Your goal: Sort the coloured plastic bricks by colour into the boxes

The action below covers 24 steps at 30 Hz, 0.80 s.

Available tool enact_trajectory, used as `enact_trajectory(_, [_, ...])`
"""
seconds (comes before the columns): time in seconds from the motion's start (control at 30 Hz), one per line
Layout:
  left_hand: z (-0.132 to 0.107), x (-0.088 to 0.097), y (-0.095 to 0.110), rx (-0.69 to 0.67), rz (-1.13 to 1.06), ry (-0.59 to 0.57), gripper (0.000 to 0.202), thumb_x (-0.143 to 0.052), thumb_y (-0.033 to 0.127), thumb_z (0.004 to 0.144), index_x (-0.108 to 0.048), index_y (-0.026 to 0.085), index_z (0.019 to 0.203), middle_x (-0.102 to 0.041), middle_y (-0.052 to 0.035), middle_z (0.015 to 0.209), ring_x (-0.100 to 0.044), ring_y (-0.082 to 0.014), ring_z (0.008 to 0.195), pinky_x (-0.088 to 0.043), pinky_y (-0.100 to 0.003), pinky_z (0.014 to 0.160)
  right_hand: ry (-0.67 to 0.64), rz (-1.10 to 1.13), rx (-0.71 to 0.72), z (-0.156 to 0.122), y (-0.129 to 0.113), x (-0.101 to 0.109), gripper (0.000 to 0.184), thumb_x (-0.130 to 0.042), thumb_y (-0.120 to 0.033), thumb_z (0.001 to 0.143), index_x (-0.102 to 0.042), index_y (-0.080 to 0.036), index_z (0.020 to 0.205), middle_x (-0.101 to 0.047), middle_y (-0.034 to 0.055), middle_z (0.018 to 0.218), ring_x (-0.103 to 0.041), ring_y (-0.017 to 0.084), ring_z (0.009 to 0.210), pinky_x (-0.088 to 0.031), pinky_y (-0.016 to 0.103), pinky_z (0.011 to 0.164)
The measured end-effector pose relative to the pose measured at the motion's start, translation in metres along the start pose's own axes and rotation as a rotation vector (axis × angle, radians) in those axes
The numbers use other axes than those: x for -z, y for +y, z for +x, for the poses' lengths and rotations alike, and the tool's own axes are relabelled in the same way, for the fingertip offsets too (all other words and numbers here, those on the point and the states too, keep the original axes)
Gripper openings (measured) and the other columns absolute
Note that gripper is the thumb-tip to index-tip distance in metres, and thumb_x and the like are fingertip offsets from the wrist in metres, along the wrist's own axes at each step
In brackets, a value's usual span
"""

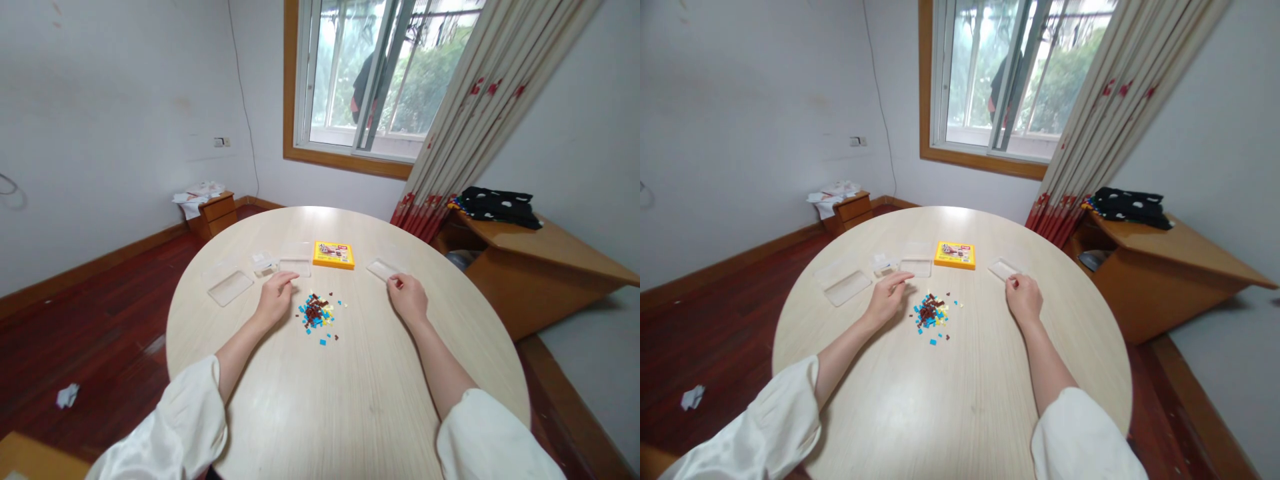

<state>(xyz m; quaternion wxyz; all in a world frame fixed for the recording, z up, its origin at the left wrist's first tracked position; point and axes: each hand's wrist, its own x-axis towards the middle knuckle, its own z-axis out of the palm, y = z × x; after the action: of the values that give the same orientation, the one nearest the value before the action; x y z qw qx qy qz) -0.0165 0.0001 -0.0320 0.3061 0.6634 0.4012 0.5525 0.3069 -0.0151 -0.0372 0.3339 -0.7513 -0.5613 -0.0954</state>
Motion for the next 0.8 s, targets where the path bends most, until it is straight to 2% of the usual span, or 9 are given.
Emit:
enact_trajectory(0.07, [0.003,-0.003,-0.009,-0.020,0.059,-0.037,0.021,-0.054,0.019,0.074,-0.071,0.022,0.086,-0.067,-0.0079,0.103,-0.055,-0.0249,0.106,-0.028,-0.049,0.107,0.014,-0.031,0.001,0.001,0.001,-0.001,0.031,-0.043,-0.033,0.077,-0.068,-0.016,0.081,-0.063,0.0099,0.074,-0.052,0.022,0.072,-0.034,0.031,0.061])
enact_trajectory(0.17, [0.004,-0.007,-0.019,-0.049,0.219,-0.102,0.023,-0.052,0.023,0.079,-0.069,0.020,0.095,-0.062,-0.0107,0.117,-0.047,-0.0278,0.119,-0.013,-0.055,0.111,0.060,-0.085,0.048,0.000,0.001,-0.002,0.031,-0.043,-0.031,0.079,-0.067,-0.015,0.093,-0.064,0.0092,0.075,-0.052,0.022,0.072,-0.033,0.031,0.064])
enact_trajectory(0.23, [0.003,-0.010,-0.021,-0.071,0.339,-0.149,0.028,-0.047,0.024,0.084,-0.066,0.019,0.104,-0.057,-0.0118,0.126,-0.042,-0.0277,0.125,-0.012,-0.056,0.111,0.085,-0.114,0.166,-0.002,-0.003,-0.003,0.030,-0.043,-0.028,0.081,-0.065,-0.015,0.096,-0.063,0.0081,0.074,-0.052,0.022,0.073,-0.033,0.032,0.067])
enact_trajectory(0.37, [0.000,-0.012,-0.015,-0.085,0.644,-0.295,0.038,-0.035,0.026,0.090,-0.055,0.013,0.120,-0.044,-0.0139,0.139,-0.032,-0.0279,0.133,-0.016,-0.055,0.111,0.036,-0.098,0.525,-0.006,-0.023,-0.011,0.024,-0.042,-0.022,0.084,-0.064,-0.015,0.089,-0.063,0.0081,0.073,-0.052,0.021,0.075,-0.034,0.032,0.069])
enact_trajectory(0.43, [-0.001,-0.013,-0.011,-0.075,0.764,-0.350,0.041,-0.033,0.027,0.091,-0.051,0.011,0.125,-0.039,-0.0154,0.142,-0.030,-0.0291,0.134,-0.018,-0.054,0.110,0.005,-0.083,0.616,-0.006,-0.038,-0.019,0.024,-0.041,-0.020,0.085,-0.063,-0.015,0.093,-0.063,0.0097,0.080,-0.052,0.022,0.079,-0.036,0.032,0.071])
enact_trajectory(0.53, [0.000,-0.014,-0.007,-0.047,0.861,-0.384,0.044,-0.031,0.029,0.092,-0.046,0.010,0.129,-0.035,-0.0161,0.145,-0.027,-0.0301,0.135,-0.020,-0.054,0.109,-0.030,-0.060,0.612,0.000,-0.060,-0.036,0.034,-0.041,-0.018,0.084,-0.057,-0.014,0.113,-0.063,0.0136,0.103,-0.053,0.024,0.097,-0.038,0.034,0.080])
enact_trajectory(0.63, [0.001,-0.015,-0.006,-0.030,0.897,-0.404,0.046,-0.030,0.031,0.092,-0.043,0.009,0.131,-0.031,-0.0158,0.146,-0.024,-0.0304,0.136,-0.019,-0.052,0.110,-0.056,-0.070,0.549,0.009,-0.076,-0.053,0.048,-0.040,-0.021,0.084,-0.042,-0.011,0.131,-0.051,0.0158,0.130,-0.044,0.027,0.119,-0.036,0.038,0.092])
enact_trajectory(0.7, [0.001,-0.015,-0.005,-0.023,0.902,-0.414,0.048,-0.029,0.032,0.092,-0.041,0.008,0.132,-0.030,-0.0158,0.147,-0.023,-0.0305,0.137,-0.018,-0.051,0.111,-0.091,-0.080,0.503,0.014,-0.081,-0.060,0.052,-0.040,-0.023,0.085,-0.037,-0.011,0.135,-0.048,0.0160,0.134,-0.041,0.027,0.123,-0.032,0.042,0.096])
enact_trajectory(0.8, [0.002,-0.013,-0.004,-0.002,0.891,-0.425,0.050,-0.029,0.032,0.092,-0.038,0.007,0.134,-0.028,-0.0162,0.148,-0.021,-0.0307,0.137,-0.017,-0.051,0.111,-0.126,-0.072,0.481,0.014,-0.081,-0.063,0.047,-0.038,-0.024,0.087,-0.041,-0.012,0.132,-0.055,0.0162,0.127,-0.047,0.026,0.116,-0.027,0.044,0.097])
